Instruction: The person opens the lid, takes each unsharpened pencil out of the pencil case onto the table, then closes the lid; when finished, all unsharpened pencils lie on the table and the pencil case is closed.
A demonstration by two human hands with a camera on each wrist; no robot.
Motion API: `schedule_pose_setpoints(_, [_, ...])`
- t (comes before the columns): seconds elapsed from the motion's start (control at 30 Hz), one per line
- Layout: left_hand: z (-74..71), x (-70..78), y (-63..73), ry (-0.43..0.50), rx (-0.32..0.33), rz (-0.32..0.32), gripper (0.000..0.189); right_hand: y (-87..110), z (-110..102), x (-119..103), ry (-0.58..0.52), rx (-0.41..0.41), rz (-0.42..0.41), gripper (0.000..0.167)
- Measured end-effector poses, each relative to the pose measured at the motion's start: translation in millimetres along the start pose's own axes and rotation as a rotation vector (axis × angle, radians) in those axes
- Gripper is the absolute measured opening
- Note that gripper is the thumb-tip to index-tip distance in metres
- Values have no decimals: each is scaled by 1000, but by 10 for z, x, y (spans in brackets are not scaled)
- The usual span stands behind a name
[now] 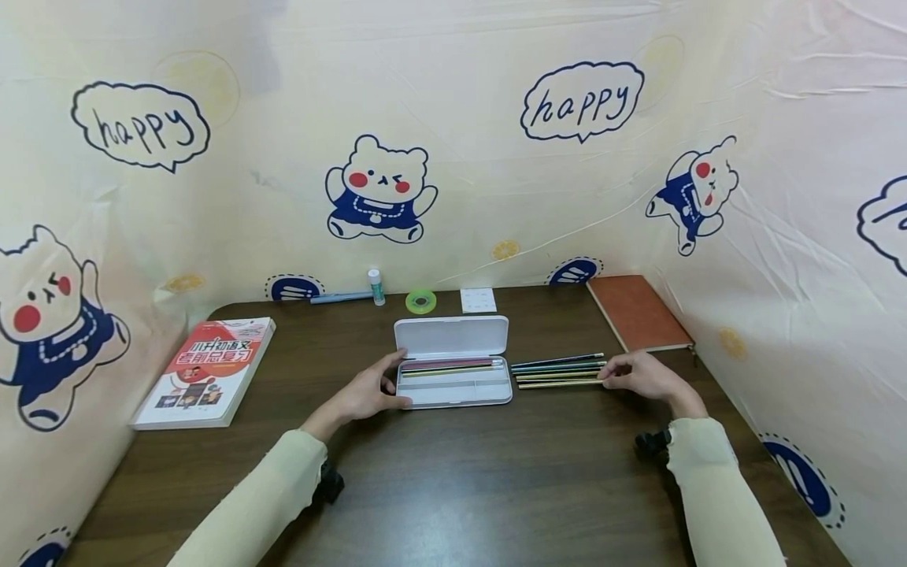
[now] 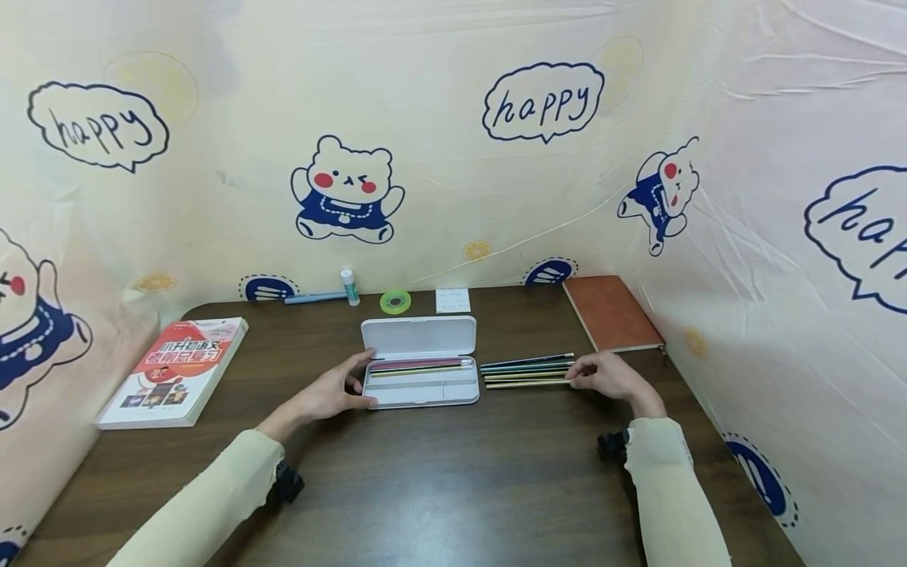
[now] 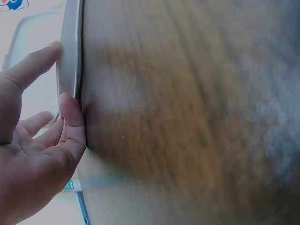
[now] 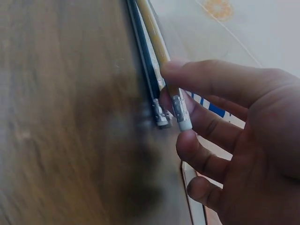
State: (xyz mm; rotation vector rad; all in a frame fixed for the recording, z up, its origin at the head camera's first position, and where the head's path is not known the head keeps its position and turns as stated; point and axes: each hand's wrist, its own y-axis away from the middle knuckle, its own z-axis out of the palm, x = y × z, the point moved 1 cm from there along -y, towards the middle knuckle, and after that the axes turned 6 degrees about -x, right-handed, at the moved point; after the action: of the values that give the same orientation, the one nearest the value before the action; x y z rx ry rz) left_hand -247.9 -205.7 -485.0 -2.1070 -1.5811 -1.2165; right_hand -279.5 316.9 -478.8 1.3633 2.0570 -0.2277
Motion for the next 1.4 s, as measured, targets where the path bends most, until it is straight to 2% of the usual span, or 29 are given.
schedule_pose_setpoints(0.3, [1, 9, 1, 4, 5, 4, 92, -78, 20, -34, 28, 45, 20, 7])
schedule_pose_setpoints(0.53, [4, 6, 5, 0, 4, 8, 92, -83, 38, -29, 41, 35, 14, 8])
schedule_pose_setpoints(0.77, [4, 8, -2, 2, 4, 13, 92, -86, 15, -110, 8, 26, 22, 10])
schedule_pose_setpoints(0.9, [1, 10, 1, 3, 1, 9, 92, -115, 21, -211, -43, 14, 27, 14])
schedule_pose_setpoints(1.1, [1, 6, 1, 0, 3, 7, 92, -224, 50, -429, -89, 8, -16, 21])
schedule_pose_setpoints(1.4, [8, 7, -1, -1, 5, 7, 92, -474, 175, -782, -58, 40, -104, 19])
